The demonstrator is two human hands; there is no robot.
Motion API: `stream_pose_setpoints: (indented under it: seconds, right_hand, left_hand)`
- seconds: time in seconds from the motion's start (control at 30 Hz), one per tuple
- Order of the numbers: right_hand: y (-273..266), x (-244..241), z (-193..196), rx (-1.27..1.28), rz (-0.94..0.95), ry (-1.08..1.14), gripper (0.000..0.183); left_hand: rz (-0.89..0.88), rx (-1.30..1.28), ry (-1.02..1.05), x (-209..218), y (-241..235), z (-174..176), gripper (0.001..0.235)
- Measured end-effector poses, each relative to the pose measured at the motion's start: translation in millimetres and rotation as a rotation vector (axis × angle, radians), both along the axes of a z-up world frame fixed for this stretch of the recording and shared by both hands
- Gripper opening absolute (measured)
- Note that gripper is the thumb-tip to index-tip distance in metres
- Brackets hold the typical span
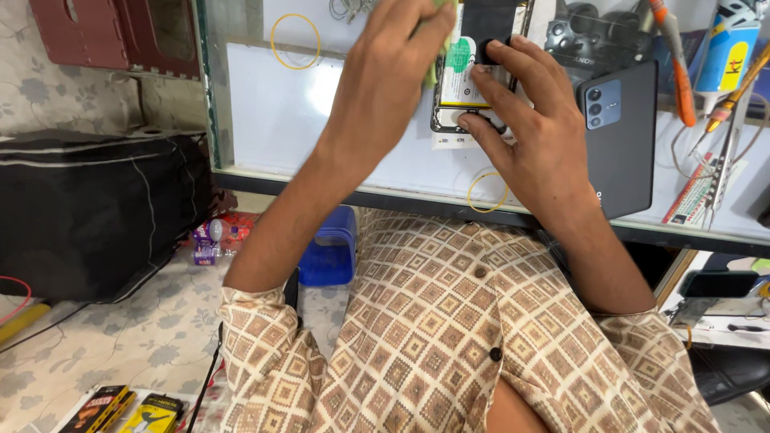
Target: The person applies adhesive to the back cover of a smartphone, presses it into place, and then uses a hot air gun to heat the edges of the phone's internal frame. They wipe the internal components with a cloth and continue heating different areas of the phone chassis.
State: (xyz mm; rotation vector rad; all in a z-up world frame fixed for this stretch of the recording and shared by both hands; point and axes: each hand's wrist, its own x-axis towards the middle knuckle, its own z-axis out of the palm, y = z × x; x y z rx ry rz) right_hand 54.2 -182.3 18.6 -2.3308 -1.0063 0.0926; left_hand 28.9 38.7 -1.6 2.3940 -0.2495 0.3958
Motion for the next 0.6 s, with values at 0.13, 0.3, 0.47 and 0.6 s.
stream_pose_setpoints:
  seconds: [0.13,0.3,0.47,0.6]
  right_hand:
    - [3,-3,1,-0.003,-0.022,0.005,0.042]
    - [3,-6,4,-0.005,-0.034,0.034,0.040]
    - [6,-4,5,0.007,-0.025,0.026,0.040]
    - [2,-4,15,0.077,-0.027,-0.009,0.037]
  left_hand:
    - [-0.001,0.117,0.041,-23,-12,10,0.036]
    - [-0.011,0.166,0.105,-59,-27,21,0.035]
    - [-0.046,0.194,0.236,-84,-36,45,0.035]
    - [-0.102,-0.111,0.275,-88,-30,70,0.039]
